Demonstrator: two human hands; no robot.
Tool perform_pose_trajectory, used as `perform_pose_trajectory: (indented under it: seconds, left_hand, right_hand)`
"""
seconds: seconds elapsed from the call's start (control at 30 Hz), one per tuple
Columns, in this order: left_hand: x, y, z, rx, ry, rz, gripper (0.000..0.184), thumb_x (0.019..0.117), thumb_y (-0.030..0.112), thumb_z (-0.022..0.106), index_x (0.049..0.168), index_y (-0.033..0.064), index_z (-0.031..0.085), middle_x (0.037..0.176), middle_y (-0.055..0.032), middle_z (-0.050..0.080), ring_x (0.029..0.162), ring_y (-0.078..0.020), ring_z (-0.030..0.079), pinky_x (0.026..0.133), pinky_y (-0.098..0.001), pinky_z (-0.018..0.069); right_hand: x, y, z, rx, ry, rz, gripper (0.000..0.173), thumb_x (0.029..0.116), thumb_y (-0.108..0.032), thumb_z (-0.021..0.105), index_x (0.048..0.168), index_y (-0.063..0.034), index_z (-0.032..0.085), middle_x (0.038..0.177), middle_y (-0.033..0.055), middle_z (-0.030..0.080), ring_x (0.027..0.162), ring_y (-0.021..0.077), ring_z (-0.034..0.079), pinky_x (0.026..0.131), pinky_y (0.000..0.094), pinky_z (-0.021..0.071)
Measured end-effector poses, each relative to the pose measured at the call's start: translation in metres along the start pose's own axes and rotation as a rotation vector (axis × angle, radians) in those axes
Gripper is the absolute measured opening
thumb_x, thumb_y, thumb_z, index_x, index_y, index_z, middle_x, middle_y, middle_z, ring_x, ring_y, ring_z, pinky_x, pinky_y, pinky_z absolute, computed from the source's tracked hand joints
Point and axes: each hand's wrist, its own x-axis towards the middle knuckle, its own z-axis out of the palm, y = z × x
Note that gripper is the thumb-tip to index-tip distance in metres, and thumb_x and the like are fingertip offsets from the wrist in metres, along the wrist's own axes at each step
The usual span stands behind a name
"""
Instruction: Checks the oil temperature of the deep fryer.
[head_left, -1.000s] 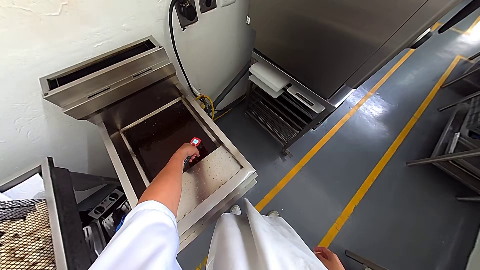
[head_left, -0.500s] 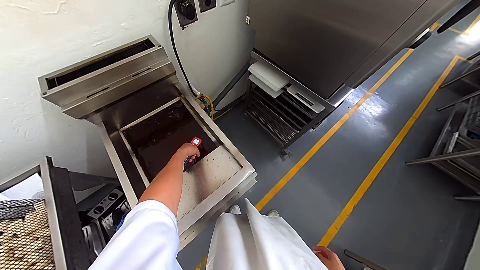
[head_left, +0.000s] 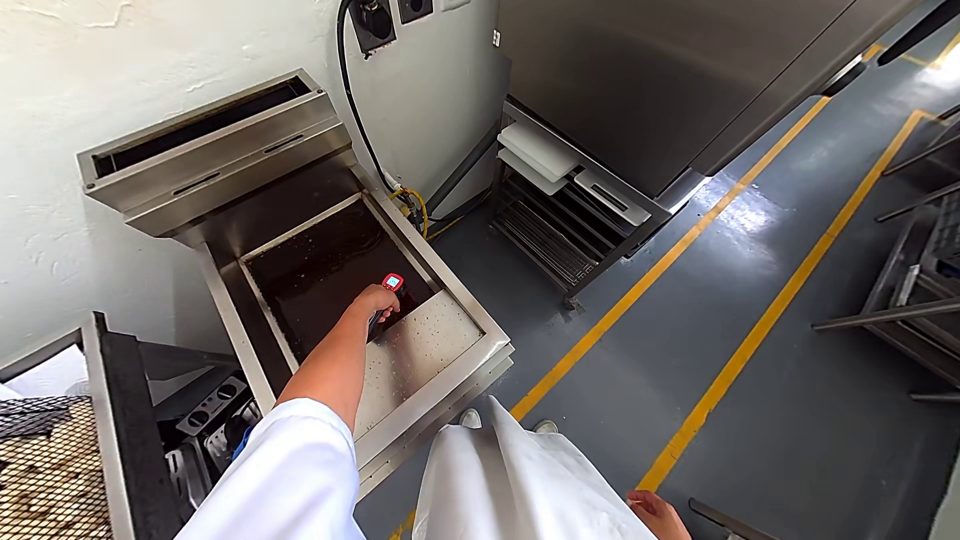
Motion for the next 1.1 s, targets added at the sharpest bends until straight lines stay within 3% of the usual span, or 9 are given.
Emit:
perform_pose_trajectory:
  seconds: [0.4,0.53,1.1]
  left_hand:
    - [-0.002,0.0008,-0.0018,-0.006,0.01,-0.012,0.009,0.0902,0.008,0.068,0.096,0.0042,0.062,0.07,-0.003,0.055,0.057,-0.0118,0.052,0.057,-0.0273,0.0482]
    - [-0.0047,0.001,-0.0016,-0.018,0.006,-0.003,0.011,0.0912,0.008,0.068,0.099,0.003,0.063,0.074,-0.0038,0.055,0.061,-0.0133,0.053,0.061,-0.0303,0.0496]
    - [0.0032,-0.0017,0.0031,0.0,0.008,-0.008,0.008,0.0908,0.009,0.068,0.095,0.0041,0.063,0.071,-0.003,0.055,0.057,-0.0119,0.052,0.057,-0.0273,0.0482]
  right_hand:
    - [0.002,0.0003,0.0023,0.0,0.001,0.002,0.03,0.101,-0.012,0.062,0.124,0.006,0.065,0.109,0.0224,0.072,0.1,0.0286,0.07,0.094,0.0465,0.0534]
    - [0.002,-0.0004,0.0012,-0.009,-0.012,-0.005,0.031,0.1013,-0.013,0.062,0.125,0.0074,0.064,0.11,0.0239,0.071,0.101,0.0298,0.07,0.095,0.0475,0.0528]
    - [0.0021,0.0029,0.0043,0.0,-0.002,0.004,0.031,0.1011,-0.013,0.063,0.125,0.0065,0.064,0.11,0.0224,0.072,0.101,0.028,0.07,0.094,0.0458,0.0532]
